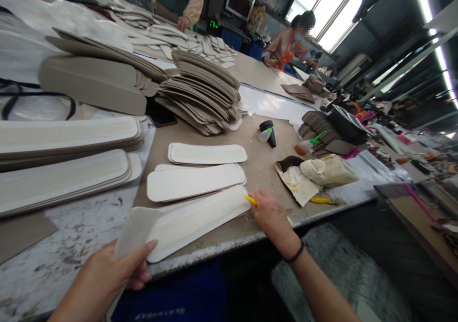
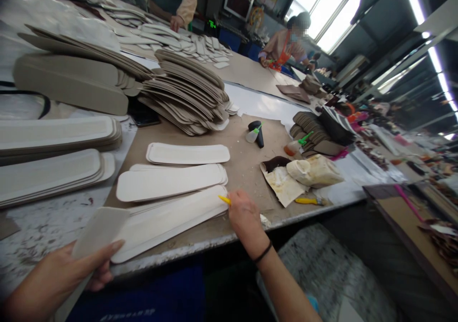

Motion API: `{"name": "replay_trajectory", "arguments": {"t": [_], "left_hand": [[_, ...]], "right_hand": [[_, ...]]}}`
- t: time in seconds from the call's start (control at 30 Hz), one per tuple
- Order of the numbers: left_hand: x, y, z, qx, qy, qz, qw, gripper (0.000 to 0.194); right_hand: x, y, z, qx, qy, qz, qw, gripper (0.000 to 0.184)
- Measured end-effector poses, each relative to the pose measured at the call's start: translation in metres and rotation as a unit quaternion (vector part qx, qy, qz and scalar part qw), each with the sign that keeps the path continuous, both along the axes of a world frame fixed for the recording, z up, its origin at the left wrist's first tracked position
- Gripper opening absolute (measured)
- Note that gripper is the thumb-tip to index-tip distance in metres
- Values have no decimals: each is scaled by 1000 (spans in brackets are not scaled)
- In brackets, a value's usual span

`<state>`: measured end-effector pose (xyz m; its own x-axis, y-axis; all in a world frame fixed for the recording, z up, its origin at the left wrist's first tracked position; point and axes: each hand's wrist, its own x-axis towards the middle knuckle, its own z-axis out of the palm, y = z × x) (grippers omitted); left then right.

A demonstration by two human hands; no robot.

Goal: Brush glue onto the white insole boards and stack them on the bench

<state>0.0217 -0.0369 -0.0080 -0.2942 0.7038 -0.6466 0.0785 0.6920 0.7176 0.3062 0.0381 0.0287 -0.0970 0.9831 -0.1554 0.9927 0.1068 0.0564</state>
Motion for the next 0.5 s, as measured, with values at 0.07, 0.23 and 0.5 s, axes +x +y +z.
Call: {"name": "replay_trajectory", "arguments": {"t": [0.07, 0.23, 0.5], "left_hand": [[-2, -2, -6, 16, -4, 17, 1000, 38], [-3, -9, 7, 68, -83, 72, 992, 44], [-21, -18, 21, 18, -189, 72, 979, 50]], "right_hand": [[-3, -4, -1, 12, 4, 1, 1000, 20], [0, -5, -3, 60, 169, -31, 983, 18], [-11, -8, 9, -81, 513, -209, 828, 45]]}}
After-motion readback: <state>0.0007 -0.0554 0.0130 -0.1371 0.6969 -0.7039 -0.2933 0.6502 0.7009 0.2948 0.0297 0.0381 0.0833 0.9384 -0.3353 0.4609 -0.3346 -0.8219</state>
